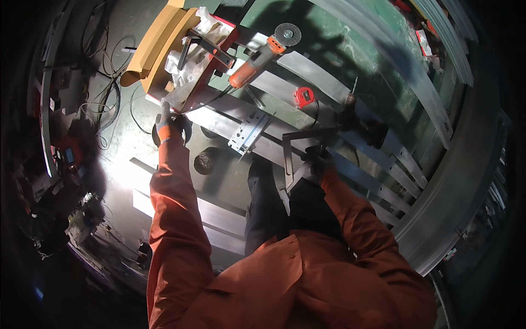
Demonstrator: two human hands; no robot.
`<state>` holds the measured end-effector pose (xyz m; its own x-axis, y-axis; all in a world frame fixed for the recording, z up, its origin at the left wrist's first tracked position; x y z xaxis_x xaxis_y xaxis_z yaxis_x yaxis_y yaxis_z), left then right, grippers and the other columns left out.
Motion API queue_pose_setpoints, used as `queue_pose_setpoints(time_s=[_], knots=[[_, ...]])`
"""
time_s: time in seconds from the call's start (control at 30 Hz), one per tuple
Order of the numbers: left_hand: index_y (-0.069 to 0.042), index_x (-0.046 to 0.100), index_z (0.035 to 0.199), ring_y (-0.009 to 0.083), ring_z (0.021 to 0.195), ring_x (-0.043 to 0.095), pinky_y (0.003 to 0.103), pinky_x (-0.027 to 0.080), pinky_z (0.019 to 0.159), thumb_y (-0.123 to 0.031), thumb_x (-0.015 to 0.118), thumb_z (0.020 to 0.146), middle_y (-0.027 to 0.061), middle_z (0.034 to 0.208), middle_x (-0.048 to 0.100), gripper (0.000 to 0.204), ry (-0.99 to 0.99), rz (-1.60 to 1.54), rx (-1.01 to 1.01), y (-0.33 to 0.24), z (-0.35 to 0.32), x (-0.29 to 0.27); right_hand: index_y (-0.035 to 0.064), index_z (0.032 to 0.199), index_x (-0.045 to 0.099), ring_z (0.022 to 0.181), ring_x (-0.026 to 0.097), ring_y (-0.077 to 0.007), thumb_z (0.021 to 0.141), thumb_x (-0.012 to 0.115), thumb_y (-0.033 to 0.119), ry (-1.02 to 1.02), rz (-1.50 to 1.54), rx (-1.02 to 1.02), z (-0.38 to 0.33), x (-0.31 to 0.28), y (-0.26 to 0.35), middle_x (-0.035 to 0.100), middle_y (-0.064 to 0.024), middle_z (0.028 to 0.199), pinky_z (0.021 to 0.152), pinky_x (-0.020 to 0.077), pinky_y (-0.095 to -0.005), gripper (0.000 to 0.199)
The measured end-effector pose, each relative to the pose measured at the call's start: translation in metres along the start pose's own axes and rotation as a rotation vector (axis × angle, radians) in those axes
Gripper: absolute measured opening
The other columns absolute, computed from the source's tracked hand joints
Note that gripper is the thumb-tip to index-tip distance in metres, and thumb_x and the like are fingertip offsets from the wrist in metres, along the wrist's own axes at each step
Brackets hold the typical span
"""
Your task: The person uses a cordless drill to make holes in long, curved metal sheets. They then use pliers to remove burrs from the drilled holes and stack the finished sheets.
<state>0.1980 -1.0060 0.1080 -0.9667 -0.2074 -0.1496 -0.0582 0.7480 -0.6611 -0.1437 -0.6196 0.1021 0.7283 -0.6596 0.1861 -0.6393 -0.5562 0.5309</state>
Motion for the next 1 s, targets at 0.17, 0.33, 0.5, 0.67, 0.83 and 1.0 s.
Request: queue_pose_setpoints(time_s=[0.17,0.33,0.5,0.67,0.83,1.0], knots=[[0.002,0.067,0.102,0.0251,0.069,0.065,0.037,0.050,0.064,-0.032,0.063,0.087,0.0118,0.085,0.067,0.037,0.038,0.614,0.174,-0.023,0.072,-0.003,0.0027,0.101,0.067,0.073,0.063,-0.0148,0.089,0.067,0.013,-0.208,-0.367,-0.108,-0.049,-0.011,0.001,0.071,-0.0084,0.084,0.065,0.0491,-0.0271,0.016],[0.010,0.063,0.103,0.0242,0.067,0.067,0.032,0.056,0.056,-0.016,0.061,0.092,0.0182,0.089,0.067,0.029,0.092,0.673,0.165,-0.058,0.032,0.079,0.0011,0.107,0.066,0.079,0.065,-0.0176,0.092,0.064,0.013,-0.171,0.135,-0.082,-0.057,-0.040,-0.054,0.071,-0.0112,0.095,0.070,0.0514,-0.0284,0.019],[0.008,0.061,0.110,0.0251,0.070,0.069,0.032,0.060,0.061,-0.024,0.064,0.091,0.0188,0.096,0.067,0.037,0.140,0.282,0.114,-0.028,0.069,0.106,0.0011,0.110,0.065,0.065,0.062,-0.0132,0.093,0.064,0.013,-0.251,0.034,-0.144,-0.043,-0.038,-0.047,0.071,-0.0122,0.092,0.054,0.0468,-0.0238,0.021],[-0.004,0.059,0.119,0.0259,0.079,0.067,0.036,0.058,0.063,-0.038,0.065,0.091,0.0115,0.112,0.063,0.044,0.091,0.260,0.005,-0.030,0.036,0.106,-0.0010,0.111,0.063,0.081,0.066,-0.0212,0.090,0.066,0.007,-0.222,0.173,-0.002,-0.041,-0.037,-0.043,0.069,-0.0127,0.102,0.068,0.0523,-0.0319,0.023],[-0.008,0.064,0.112,0.0177,0.075,0.062,0.034,0.051,0.063,-0.040,0.065,0.091,0.0076,0.096,0.065,0.039,0.122,0.289,0.142,0.018,0.021,0.043,-0.0020,0.113,0.062,0.087,0.068,-0.0248,0.090,0.065,0.004,-0.174,0.197,-0.082,-0.036,-0.043,-0.063,0.067,-0.0125,0.107,0.076,0.0560,-0.0356,0.024],[-0.002,0.069,0.098,0.0291,0.090,0.067,0.044,0.049,0.084,-0.048,0.068,0.082,0.0149,0.092,0.071,0.048,0.125,0.984,0.142,0.108,0.000,0.005,-0.0005,0.111,0.062,0.080,0.065,-0.0223,0.090,0.065,0.006,-0.156,0.301,0.006,-0.025,-0.043,-0.065,0.068,-0.0123,0.105,0.069,0.0534,-0.0331,0.021]])
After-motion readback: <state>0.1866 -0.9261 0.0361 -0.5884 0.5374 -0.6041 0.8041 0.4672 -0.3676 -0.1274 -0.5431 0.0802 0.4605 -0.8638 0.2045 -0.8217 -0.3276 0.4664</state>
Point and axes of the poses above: each hand's wrist, its own z-axis towards the middle knuckle, its own x-axis out of the palm, y = z × x, the point moved 1 cm from there along z, towards the middle knuckle
